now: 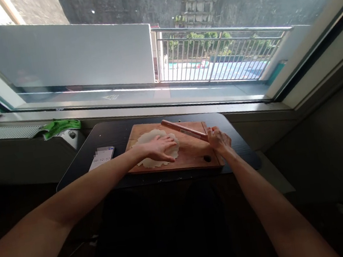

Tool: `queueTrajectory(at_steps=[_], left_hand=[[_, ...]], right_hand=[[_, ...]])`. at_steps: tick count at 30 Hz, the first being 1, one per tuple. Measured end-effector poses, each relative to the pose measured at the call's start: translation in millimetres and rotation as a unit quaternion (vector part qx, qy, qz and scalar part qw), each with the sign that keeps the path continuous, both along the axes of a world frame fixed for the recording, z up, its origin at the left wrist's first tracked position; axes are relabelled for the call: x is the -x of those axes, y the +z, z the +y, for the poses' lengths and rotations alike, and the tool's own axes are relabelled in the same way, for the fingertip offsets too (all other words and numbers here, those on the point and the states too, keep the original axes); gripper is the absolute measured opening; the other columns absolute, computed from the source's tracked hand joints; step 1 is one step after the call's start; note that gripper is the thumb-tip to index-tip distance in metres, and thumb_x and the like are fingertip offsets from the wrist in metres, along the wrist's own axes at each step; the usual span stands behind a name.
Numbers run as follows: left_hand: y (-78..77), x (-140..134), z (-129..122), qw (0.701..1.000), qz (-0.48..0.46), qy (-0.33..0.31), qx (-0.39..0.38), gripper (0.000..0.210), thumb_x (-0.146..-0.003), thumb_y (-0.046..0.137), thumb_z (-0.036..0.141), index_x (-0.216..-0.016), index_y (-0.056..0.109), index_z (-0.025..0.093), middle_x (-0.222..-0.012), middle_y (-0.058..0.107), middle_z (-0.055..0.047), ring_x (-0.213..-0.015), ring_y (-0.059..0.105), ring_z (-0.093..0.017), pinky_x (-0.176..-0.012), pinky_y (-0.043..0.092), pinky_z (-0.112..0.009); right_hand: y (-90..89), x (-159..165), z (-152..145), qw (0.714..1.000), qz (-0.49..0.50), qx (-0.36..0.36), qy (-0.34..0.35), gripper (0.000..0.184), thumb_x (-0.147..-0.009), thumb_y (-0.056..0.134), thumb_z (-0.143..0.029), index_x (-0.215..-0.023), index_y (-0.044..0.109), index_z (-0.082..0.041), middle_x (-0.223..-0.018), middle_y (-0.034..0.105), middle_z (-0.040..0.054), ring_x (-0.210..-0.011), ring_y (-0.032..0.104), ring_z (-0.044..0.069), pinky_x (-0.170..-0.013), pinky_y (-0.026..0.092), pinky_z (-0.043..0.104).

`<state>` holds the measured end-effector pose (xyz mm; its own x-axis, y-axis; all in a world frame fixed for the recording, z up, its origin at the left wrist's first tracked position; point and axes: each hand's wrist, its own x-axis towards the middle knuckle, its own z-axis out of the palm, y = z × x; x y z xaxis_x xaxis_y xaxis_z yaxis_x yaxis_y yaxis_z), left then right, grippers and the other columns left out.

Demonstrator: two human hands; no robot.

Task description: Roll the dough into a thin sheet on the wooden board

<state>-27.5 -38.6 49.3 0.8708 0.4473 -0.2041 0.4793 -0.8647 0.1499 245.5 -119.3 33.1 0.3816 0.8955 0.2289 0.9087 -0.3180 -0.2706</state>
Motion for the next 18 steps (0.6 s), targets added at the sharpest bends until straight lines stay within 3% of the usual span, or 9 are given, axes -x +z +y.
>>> queueTrajectory(at_steps=[2,5,8,12,15,18], left_hand=[[-10.0,0,-7,1.000,0.014,-0.015,0.004,0.072,-0.096,0.043,0.062,-0.157,0.036,0.024,-0.167,0.027,-0.009,-0.156,0.018,-0.026,-0.124,0.015,-0.044],[-29.8,4,-11,1.000,0.027,-0.005,-0.008,0.069,-0.101,0.033,0.055,-0.162,0.023,0.024,-0.169,0.015,-0.009,-0.157,0.009,-0.025,-0.125,0.006,-0.048],[-43.7,5,-6,0.999,0.021,0.035,-0.033,0.062,-0.104,0.027,0.047,-0.162,0.021,0.025,-0.170,0.012,-0.009,-0.157,0.008,-0.027,-0.124,0.007,-0.054],[-48.5,-2,-4,0.995,-0.002,0.084,-0.051,0.060,-0.105,0.029,0.046,-0.161,0.026,0.025,-0.170,0.010,-0.010,-0.157,0.009,-0.030,-0.122,0.011,-0.058],[-44.1,-6,-13,0.997,-0.029,0.059,-0.045,0.067,-0.101,0.039,0.055,-0.158,0.033,0.021,-0.168,0.018,-0.014,-0.155,0.016,-0.033,-0.122,0.013,-0.059],[-34.5,-7,-22,0.994,-0.074,0.048,-0.071,0.060,-0.095,0.052,0.052,-0.144,0.053,0.018,-0.156,0.045,-0.016,-0.144,0.040,-0.033,-0.119,0.027,-0.051]], right_hand=[[-3.9,-1,-5,0.999,0.018,0.021,-0.044,0.065,-0.104,0.014,-0.051,-0.115,0.065,-0.012,-0.084,0.072,0.0152,-0.078,0.071,0.027,-0.069,0.045,0.036],[-7.2,1,-5,0.992,0.072,0.046,-0.096,0.055,-0.105,0.021,-0.047,-0.120,0.064,-0.016,-0.098,0.074,0.0151,-0.093,0.072,0.029,-0.078,0.048,0.037],[-7.6,1,-3,0.985,0.109,0.057,-0.117,0.053,-0.105,0.022,-0.047,-0.122,0.062,-0.018,-0.106,0.075,0.0149,-0.103,0.071,0.029,-0.085,0.049,0.037],[-6.5,2,-1,0.982,0.118,0.070,-0.128,0.050,-0.104,0.025,-0.047,-0.122,0.062,-0.019,-0.111,0.074,0.0143,-0.106,0.070,0.029,-0.091,0.049,0.040],[-4.7,5,0,0.982,0.120,0.076,-0.122,0.049,-0.102,0.029,-0.049,-0.123,0.062,-0.019,-0.110,0.074,0.0145,-0.107,0.069,0.030,-0.093,0.048,0.042],[-1.9,7,0,0.983,0.117,0.083,-0.118,0.050,-0.102,0.030,-0.048,-0.124,0.063,-0.018,-0.108,0.073,0.0162,-0.108,0.069,0.031,-0.094,0.047,0.043]])
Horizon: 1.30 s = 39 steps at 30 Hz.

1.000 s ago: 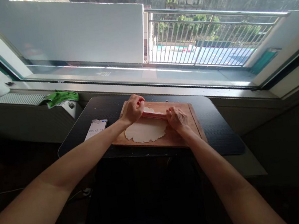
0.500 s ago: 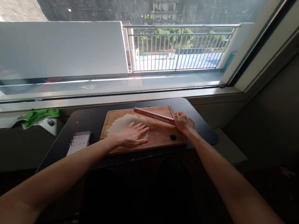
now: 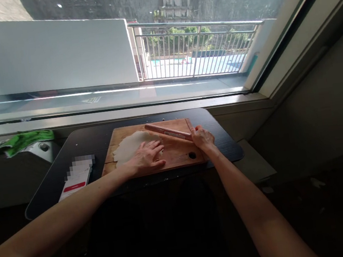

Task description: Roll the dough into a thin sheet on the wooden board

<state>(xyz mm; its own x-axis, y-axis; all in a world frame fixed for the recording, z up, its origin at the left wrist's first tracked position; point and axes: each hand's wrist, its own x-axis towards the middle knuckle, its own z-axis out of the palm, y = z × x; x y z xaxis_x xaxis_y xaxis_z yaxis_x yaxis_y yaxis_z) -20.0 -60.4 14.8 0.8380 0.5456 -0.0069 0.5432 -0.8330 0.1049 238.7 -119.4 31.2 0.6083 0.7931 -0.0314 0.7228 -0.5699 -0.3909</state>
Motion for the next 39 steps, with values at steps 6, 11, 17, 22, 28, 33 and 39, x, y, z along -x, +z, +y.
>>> queueTrajectory(at_steps=[6,11,17,22,28,33,39], left_hand=[[16.1,-3,-8,0.995,-0.021,0.093,-0.037,0.024,-0.088,0.059,0.028,-0.106,0.069,0.015,-0.109,0.072,-0.013,-0.105,0.066,-0.028,-0.092,0.050,-0.039],[23.5,-4,-13,0.990,-0.018,0.140,0.010,0.016,-0.083,0.060,0.021,-0.094,0.071,0.017,-0.098,0.074,-0.010,-0.094,0.069,-0.026,-0.083,0.051,-0.034],[37.9,1,6,0.956,-0.100,0.143,0.238,0.020,-0.086,0.054,0.026,-0.088,0.073,0.021,-0.088,0.076,0.002,-0.083,0.070,-0.017,-0.068,0.050,-0.021],[41.3,4,37,0.977,-0.063,0.164,0.122,0.030,-0.088,0.054,0.027,-0.110,0.073,0.022,-0.117,0.074,-0.004,-0.108,0.067,-0.022,-0.091,0.051,-0.027],[44.9,7,70,0.957,0.067,0.275,0.067,0.055,-0.082,0.065,0.040,-0.127,0.063,0.008,-0.135,0.062,-0.022,-0.124,0.059,-0.036,-0.101,0.049,-0.043],[55.5,3,85,0.946,0.106,0.287,0.107,0.060,-0.073,0.073,0.047,-0.120,0.068,0.011,-0.130,0.067,-0.020,-0.118,0.063,-0.036,-0.091,0.054,-0.035],[58.3,4,86,0.943,0.082,0.282,0.156,0.030,-0.072,0.073,0.030,-0.099,0.074,0.016,-0.107,0.076,-0.010,-0.096,0.071,-0.026,-0.076,0.054,-0.025]], right_hand=[[3.4,-1,4,0.999,-0.013,0.030,0.008,0.053,-0.101,0.030,-0.046,-0.126,0.064,-0.015,-0.110,0.071,0.0181,-0.111,0.068,0.032,-0.095,0.046,0.043],[6.9,1,4,0.999,-0.021,0.047,0.012,0.055,-0.101,0.028,-0.046,-0.128,0.065,-0.014,-0.109,0.070,0.0188,-0.109,0.068,0.031,-0.095,0.046,0.043],[10.6,4,3,0.997,-0.035,0.062,0.013,0.055,-0.102,0.027,-0.045,-0.126,0.066,-0.015,-0.114,0.071,0.0200,-0.112,0.068,0.031,-0.096,0.047,0.042],[10.7,4,3,0.997,-0.038,0.072,0.014,0.056,-0.102,0.025,-0.045,-0.126,0.065,-0.015,-0.119,0.071,0.0213,-0.116,0.066,0.033,-0.098,0.046,0.044],[9.0,2,5,0.997,-0.028,0.074,0.018,0.056,-0.101,0.025,-0.043,-0.127,0.066,-0.014,-0.118,0.071,0.0220,-0.116,0.066,0.035,-0.099,0.046,0.046],[10.6,3,4,0.997,-0.030,0.075,0.019,0.056,-0.101,0.026,-0.043,-0.126,0.067,-0.014,-0.118,0.071,0.0217,-0.116,0.066,0.035,-0.098,0.047,0.046],[10.6,4,3,0.996,-0.036,0.076,0.024,0.054,-0.101,0.027,-0.042,-0.124,0.068,-0.015,-0.117,0.071,0.0211,-0.114,0.067,0.033,-0.098,0.047,0.046]])
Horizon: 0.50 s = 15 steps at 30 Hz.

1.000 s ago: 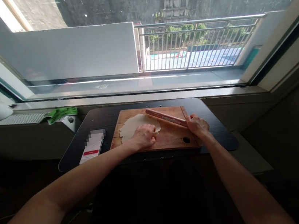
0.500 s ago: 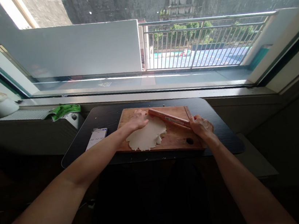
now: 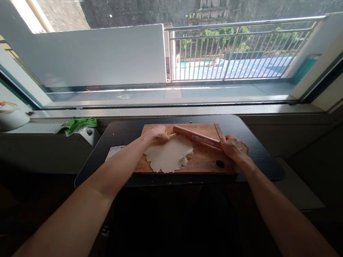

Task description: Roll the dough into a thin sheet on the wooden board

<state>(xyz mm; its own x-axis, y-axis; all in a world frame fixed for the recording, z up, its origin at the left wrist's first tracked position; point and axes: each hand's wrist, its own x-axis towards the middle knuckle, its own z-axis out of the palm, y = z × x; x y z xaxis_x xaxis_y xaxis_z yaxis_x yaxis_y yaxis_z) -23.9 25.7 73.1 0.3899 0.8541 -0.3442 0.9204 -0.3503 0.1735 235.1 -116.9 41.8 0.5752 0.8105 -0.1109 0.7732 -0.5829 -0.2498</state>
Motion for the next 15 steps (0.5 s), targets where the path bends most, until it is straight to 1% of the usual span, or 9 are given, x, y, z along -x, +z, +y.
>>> queueTrajectory(at_steps=[2,4,7,8,9,10,12,14,15], left_hand=[[-1.9,8,0,1.000,-0.024,0.016,-0.008,0.025,-0.078,0.067,0.026,-0.100,0.073,0.018,-0.105,0.076,-0.007,-0.093,0.071,-0.022,-0.071,0.052,-0.022],[-4.0,21,0,0.998,-0.040,0.044,-0.033,0.028,-0.083,0.061,0.024,-0.109,0.071,0.018,-0.111,0.074,-0.008,-0.096,0.070,-0.021,-0.071,0.052,-0.022],[-8.6,38,-5,0.991,-0.029,0.094,-0.087,0.042,-0.084,0.058,0.020,-0.125,0.062,0.012,-0.127,0.066,-0.017,-0.112,0.065,-0.028,-0.085,0.053,-0.031],[-11.2,41,-10,0.988,-0.026,0.093,-0.118,0.045,-0.084,0.058,0.019,-0.128,0.061,0.011,-0.130,0.063,-0.019,-0.117,0.062,-0.031,-0.091,0.051,-0.036],[-14.7,42,-16,0.985,-0.031,0.073,-0.153,0.044,-0.084,0.058,0.018,-0.128,0.062,0.012,-0.132,0.061,-0.019,-0.121,0.059,-0.032,-0.096,0.049,-0.039],[-19.0,40,-24,0.981,-0.043,0.032,-0.187,0.040,-0.086,0.057,0.018,-0.125,0.064,0.013,-0.131,0.062,-0.018,-0.121,0.058,-0.032,-0.099,0.048,-0.040],[-29.6,32,-42,0.965,-0.078,-0.094,-0.231,0.028,-0.091,0.052,0.020,-0.112,0.071,0.016,-0.122,0.065,-0.013,-0.114,0.061,-0.027,-0.100,0.047,-0.038],[-41.1,21,-58,0.946,-0.102,-0.207,-0.229,0.026,-0.095,0.049,0.022,-0.104,0.073,0.017,-0.114,0.067,-0.011,-0.105,0.063,-0.023,-0.097,0.047,-0.035],[-46.2,15,-64,0.939,-0.105,-0.239,-0.224,0.026,-0.096,0.049,0.023,-0.104,0.073,0.017,-0.114,0.067,-0.011,-0.103,0.064,-0.023,-0.097,0.048,-0.036]], right_hand=[[-0.3,0,0,1.000,0.000,-0.001,0.000,0.054,-0.101,0.027,-0.042,-0.125,0.068,-0.015,-0.116,0.071,0.0209,-0.113,0.068,0.032,-0.098,0.047,0.046],[0.0,0,0,1.000,-0.001,-0.002,0.001,0.055,-0.101,0.027,-0.042,-0.125,0.068,-0.015,-0.115,0.072,0.0211,-0.112,0.068,0.032,-0.097,0.047,0.046],[0.8,1,1,1.000,-0.001,0.000,0.002,0.055,-0.101,0.027,-0.042,-0.125,0.068,-0.015,-0.114,0.071,0.0213,-0.112,0.068,0.033,-0.097,0.047,0.045],[1.0,1,1,1.000,-0.001,0.000,0.001,0.055,-0.100,0.027,-0.042,-0.126,0.068,-0.015,-0.114,0.071,0.0213,-0.111,0.068,0.033,-0.097,0.047,0.045],[0.9,1,1,1.000,-0.002,-0.001,0.000,0.055,-0.100,0.027,-0.042,-0.126,0.068,-0.015,-0.113,0.071,0.0212,-0.111,0.068,0.033,-0.097,0.047,0.045],[0.7,0,1,1.000,-0.003,-0.002,0.000,0.055,-0.100,0.028,-0.042,-0.126,0.068,-0.015,-0.113,0.071,0.0212,-0.110,0.068,0.033,-0.096,0.048,0.045],[0.0,0,1,1.000,-0.007,-0.007,0.003,0.055,-0.100,0.028,-0.042,-0.126,0.069,-0.016,-0.111,0.071,0.0215,-0.109,0.068,0.033,-0.095,0.048,0.045],[-0.6,0,0,1.000,-0.012,-0.008,0.007,0.054,-0.100,0.028,-0.041,-0.125,0.069,-0.016,-0.110,0.072,0.0216,-0.108,0.069,0.033,-0.095,0.049,0.046],[-0.7,0,0,1.000,-0.014,-0.006,0.008,0.054,-0.100,0.028,-0.040,-0.124,0.069,-0.016,-0.111,0.072,0.0215,-0.108,0.069,0.033,-0.094,0.049,0.045]])
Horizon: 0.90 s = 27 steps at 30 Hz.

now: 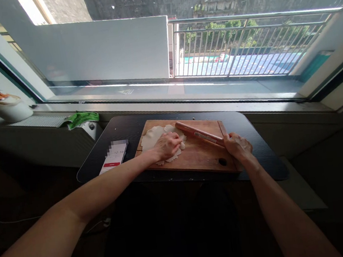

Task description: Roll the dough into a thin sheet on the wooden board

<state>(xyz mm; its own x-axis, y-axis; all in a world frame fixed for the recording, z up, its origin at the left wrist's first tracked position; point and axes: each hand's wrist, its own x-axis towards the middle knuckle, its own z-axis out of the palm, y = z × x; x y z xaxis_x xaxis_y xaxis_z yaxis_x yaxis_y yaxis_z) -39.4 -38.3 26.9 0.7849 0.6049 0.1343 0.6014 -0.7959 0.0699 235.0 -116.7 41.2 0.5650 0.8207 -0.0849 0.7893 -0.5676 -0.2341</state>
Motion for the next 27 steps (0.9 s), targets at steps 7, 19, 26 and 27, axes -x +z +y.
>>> queueTrajectory(at_steps=[7,19,26,27], left_hand=[[-4.3,-9,-11,0.999,0.042,-0.009,-0.006,0.027,-0.098,0.050,0.029,-0.111,0.070,0.016,-0.120,0.066,-0.014,-0.108,0.062,-0.026,-0.098,0.046,-0.039],[27.8,4,-40,0.986,0.140,0.070,0.062,0.023,-0.084,0.065,0.027,-0.103,0.070,0.016,-0.114,0.072,-0.015,-0.105,0.068,-0.032,-0.093,0.046,-0.041],[21.3,-7,-50,0.982,0.161,0.098,-0.024,0.022,-0.088,0.056,0.017,-0.104,0.070,0.012,-0.103,0.074,-0.019,-0.096,0.070,-0.035,-0.090,0.045,-0.045],[20.4,-7,-49,0.981,0.162,0.100,-0.031,0.022,-0.089,0.055,0.018,-0.104,0.070,0.010,-0.101,0.074,-0.020,-0.095,0.071,-0.035,-0.088,0.045,-0.045]], right_hand=[[1.3,2,0,1.000,-0.002,0.019,0.000,0.055,-0.100,0.026,-0.040,-0.126,0.067,-0.015,-0.118,0.071,0.0214,-0.114,0.067,0.033,-0.097,0.047,0.045],[3.1,6,-3,1.000,0.000,0.006,-0.006,0.052,-0.101,0.028,-0.038,-0.125,0.068,-0.014,-0.117,0.071,0.0210,-0.113,0.067,0.032,-0.098,0.048,0.044],[-0.3,6,-2,1.000,-0.005,0.002,-0.019,0.050,-0.102,0.030,-0.041,-0.124,0.068,-0.017,-0.118,0.072,0.0175,-0.114,0.067,0.028,-0.098,0.048,0.039],[-1.4,5,-2,1.000,-0.006,0.003,-0.019,0.050,-0.102,0.030,-0.041,-0.124,0.068,-0.018,-0.118,0.072,0.0168,-0.114,0.067,0.028,-0.097,0.048,0.038]])
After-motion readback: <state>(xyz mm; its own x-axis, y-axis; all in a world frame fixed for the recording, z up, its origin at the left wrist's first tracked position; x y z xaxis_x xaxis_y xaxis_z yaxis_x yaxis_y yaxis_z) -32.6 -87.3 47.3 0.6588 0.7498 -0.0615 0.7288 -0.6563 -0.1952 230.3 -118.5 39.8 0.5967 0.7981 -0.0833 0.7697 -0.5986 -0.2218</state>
